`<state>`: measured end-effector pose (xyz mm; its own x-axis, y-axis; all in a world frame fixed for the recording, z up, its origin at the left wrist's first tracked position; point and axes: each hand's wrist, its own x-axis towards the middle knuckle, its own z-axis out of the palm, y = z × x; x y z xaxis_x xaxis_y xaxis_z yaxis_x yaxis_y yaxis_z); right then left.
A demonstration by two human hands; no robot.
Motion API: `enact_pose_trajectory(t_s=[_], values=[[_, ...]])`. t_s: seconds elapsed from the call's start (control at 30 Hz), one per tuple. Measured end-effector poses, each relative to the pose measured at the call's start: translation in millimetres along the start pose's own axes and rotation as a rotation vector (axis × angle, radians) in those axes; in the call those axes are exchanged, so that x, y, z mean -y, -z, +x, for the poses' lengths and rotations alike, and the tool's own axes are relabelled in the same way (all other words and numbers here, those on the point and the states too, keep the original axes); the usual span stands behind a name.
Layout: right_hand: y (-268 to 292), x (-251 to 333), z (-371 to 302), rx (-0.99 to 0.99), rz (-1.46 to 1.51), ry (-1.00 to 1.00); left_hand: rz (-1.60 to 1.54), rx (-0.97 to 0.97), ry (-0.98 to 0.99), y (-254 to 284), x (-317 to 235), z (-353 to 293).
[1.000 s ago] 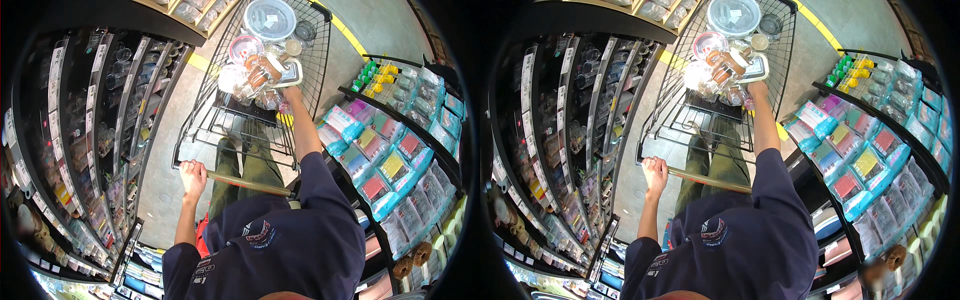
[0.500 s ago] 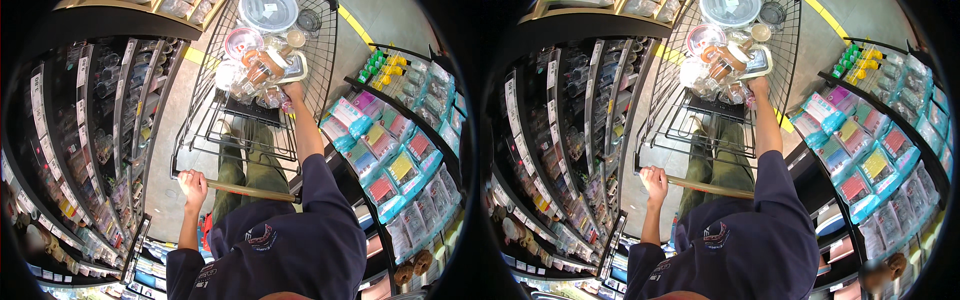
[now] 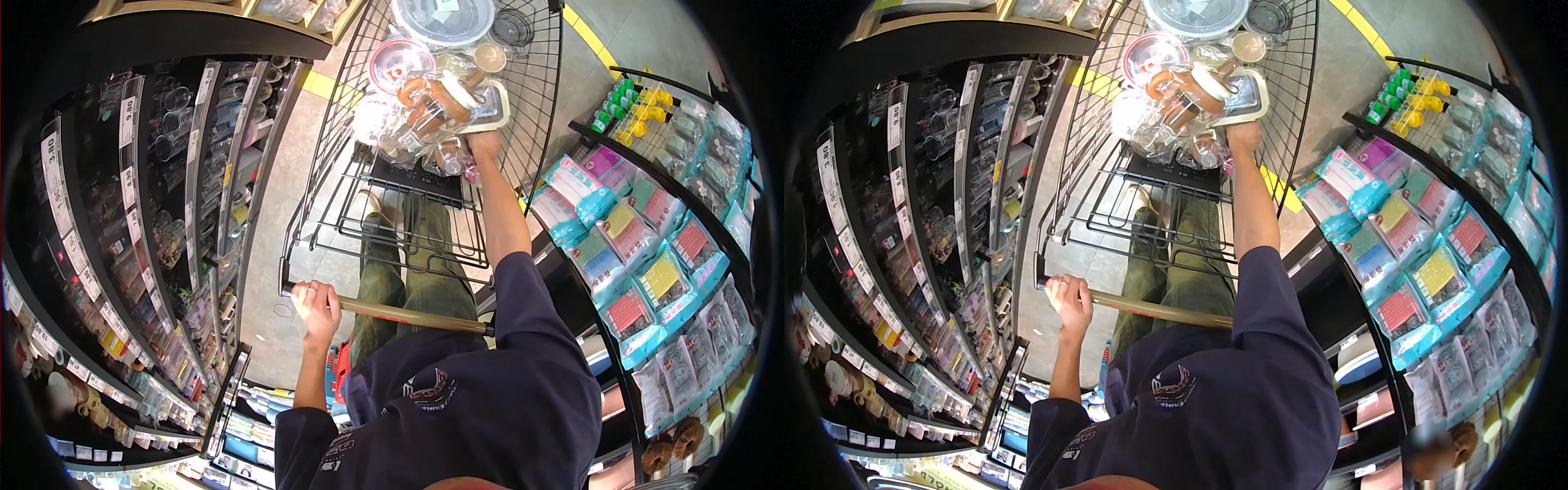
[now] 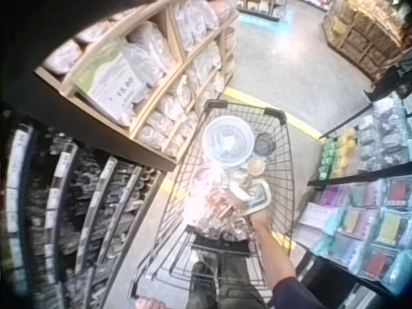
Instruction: Picking up various household storage and kitchen items from store shelves and placing them into a shopping cart.
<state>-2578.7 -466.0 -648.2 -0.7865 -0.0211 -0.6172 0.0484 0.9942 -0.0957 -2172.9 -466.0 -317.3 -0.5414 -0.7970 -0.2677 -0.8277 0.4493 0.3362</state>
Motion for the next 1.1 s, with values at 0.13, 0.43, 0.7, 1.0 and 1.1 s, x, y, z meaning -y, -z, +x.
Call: enact_pose_trajectory(t_s=[0.13, 0.43, 0.7, 1.0, 1.1], values=[[-28.1, -23.4, 38.3, -0.046, -0.053, 0.257, -0.009, -0.001, -0.008, 0.5, -3.1, 4.6], [-57.8, -39.7, 68.5, -0.025, -0.112, 0.375, 0.002, -0.001, -0.013, 0.3, -2.3, 5.9], [-48.3, -34.0, 61.5, -0.03, 0.012, 0.376, -0.004, 0.016, 0.006, -0.5, -2.9, 5.5], [-36.8, -26.5, 54.2, 0.141, -0.081, 0.285, 0.012, 0.031, -0.006, -0.8, -2.1, 3.7], [-29.4, -14.9, 36.1, 0.115, -0.125, 0.275, 0.049, 0.032, 0.004, 1.5, -2.7, 3.1]])
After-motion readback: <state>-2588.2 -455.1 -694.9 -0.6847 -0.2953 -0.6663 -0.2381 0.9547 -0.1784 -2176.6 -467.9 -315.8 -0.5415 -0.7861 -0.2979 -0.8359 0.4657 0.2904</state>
